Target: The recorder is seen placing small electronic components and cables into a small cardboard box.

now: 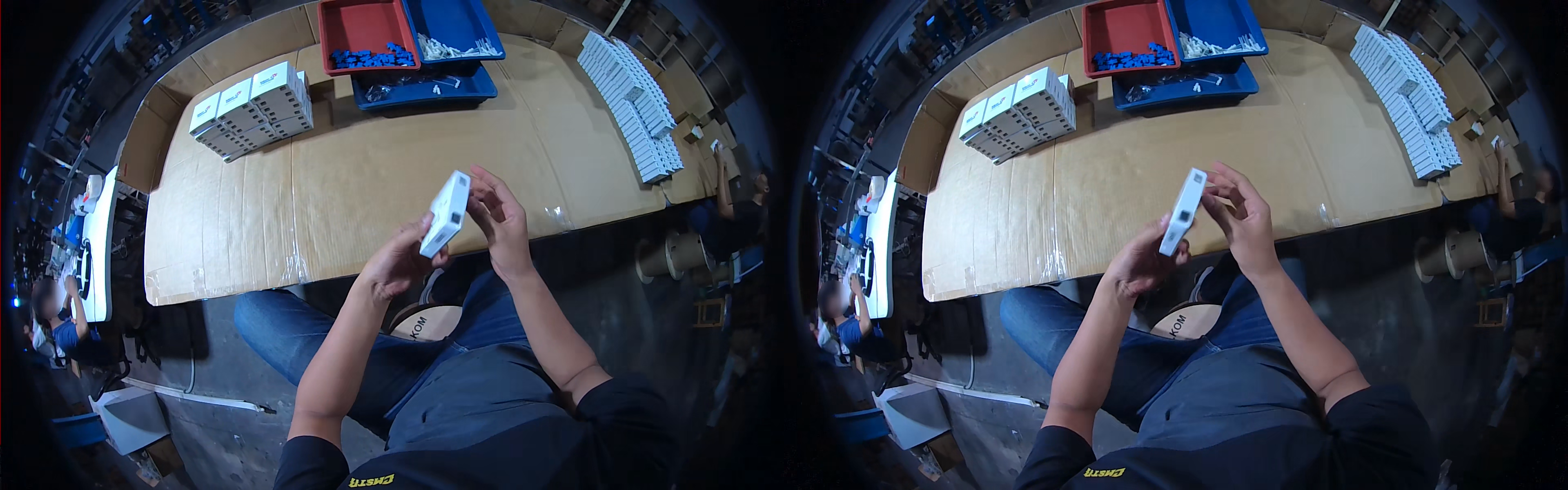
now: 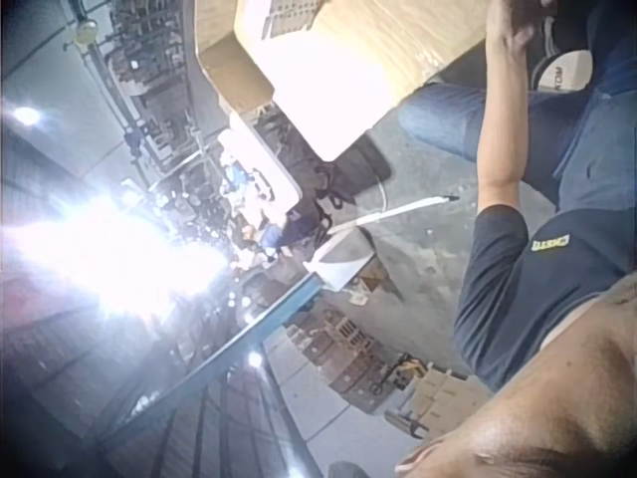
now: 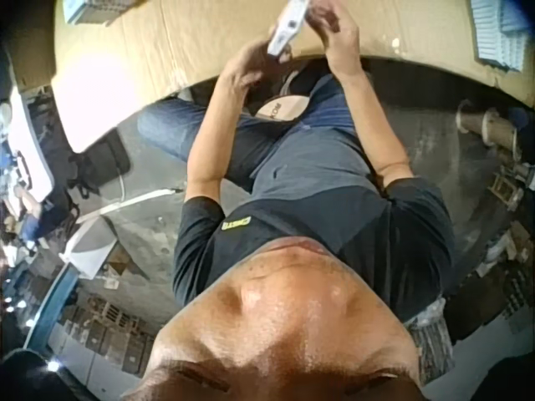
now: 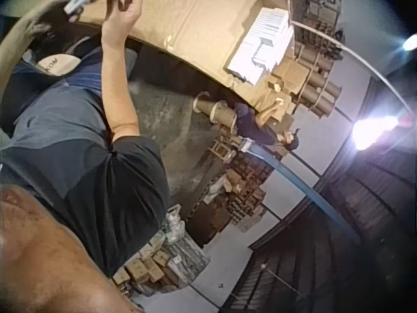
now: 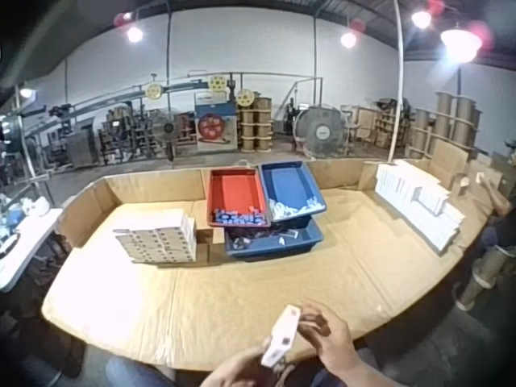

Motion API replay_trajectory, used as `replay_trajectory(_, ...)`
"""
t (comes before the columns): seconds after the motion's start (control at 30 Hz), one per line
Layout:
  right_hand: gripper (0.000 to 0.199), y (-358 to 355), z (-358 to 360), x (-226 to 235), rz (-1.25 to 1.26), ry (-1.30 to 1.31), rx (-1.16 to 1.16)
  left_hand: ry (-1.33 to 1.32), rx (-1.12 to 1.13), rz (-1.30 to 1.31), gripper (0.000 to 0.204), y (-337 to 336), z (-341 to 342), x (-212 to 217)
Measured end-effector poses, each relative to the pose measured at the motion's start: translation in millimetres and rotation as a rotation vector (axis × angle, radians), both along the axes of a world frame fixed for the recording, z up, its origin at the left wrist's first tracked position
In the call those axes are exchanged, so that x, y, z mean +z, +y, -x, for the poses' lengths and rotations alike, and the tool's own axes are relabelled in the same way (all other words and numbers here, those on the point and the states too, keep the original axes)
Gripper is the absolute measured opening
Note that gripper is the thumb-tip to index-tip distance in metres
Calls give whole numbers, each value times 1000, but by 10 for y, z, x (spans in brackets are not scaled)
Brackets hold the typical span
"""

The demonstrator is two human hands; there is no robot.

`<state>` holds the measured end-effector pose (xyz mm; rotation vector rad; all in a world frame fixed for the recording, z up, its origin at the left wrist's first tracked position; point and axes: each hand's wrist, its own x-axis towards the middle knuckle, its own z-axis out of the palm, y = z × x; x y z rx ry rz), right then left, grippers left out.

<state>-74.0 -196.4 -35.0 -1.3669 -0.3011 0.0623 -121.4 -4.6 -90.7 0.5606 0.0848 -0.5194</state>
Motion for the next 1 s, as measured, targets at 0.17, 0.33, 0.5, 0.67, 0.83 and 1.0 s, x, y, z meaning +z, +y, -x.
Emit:
replay_trajectory(0.17,45,20,154,-227,26,286,-12,34,495,-151,45,-177,-166,35)
replay_trajectory(0.33,69,174,170,-319,128,24,-19,-439,649,-755,47,-377,-181,-207)
replay_trajectory(0.5,80,57,-22,-368,202,-201,-64,-682,489,-981,68,-368,-70,-141)
replay_trajectory(0.67,67,-603,-362,-535,52,-61,-171,-819,488,-1380,64,-370,-92,-205)
replay_trajectory(0.83,36,-1941,-928,-1221,-47,113,-619,-784,555,-1457,51,-526,-244,-370)
replay_trajectory(1.0,33,-2868,-1116,-983,75,118,-873,-744,574,-1624,45,-590,-226,-301)
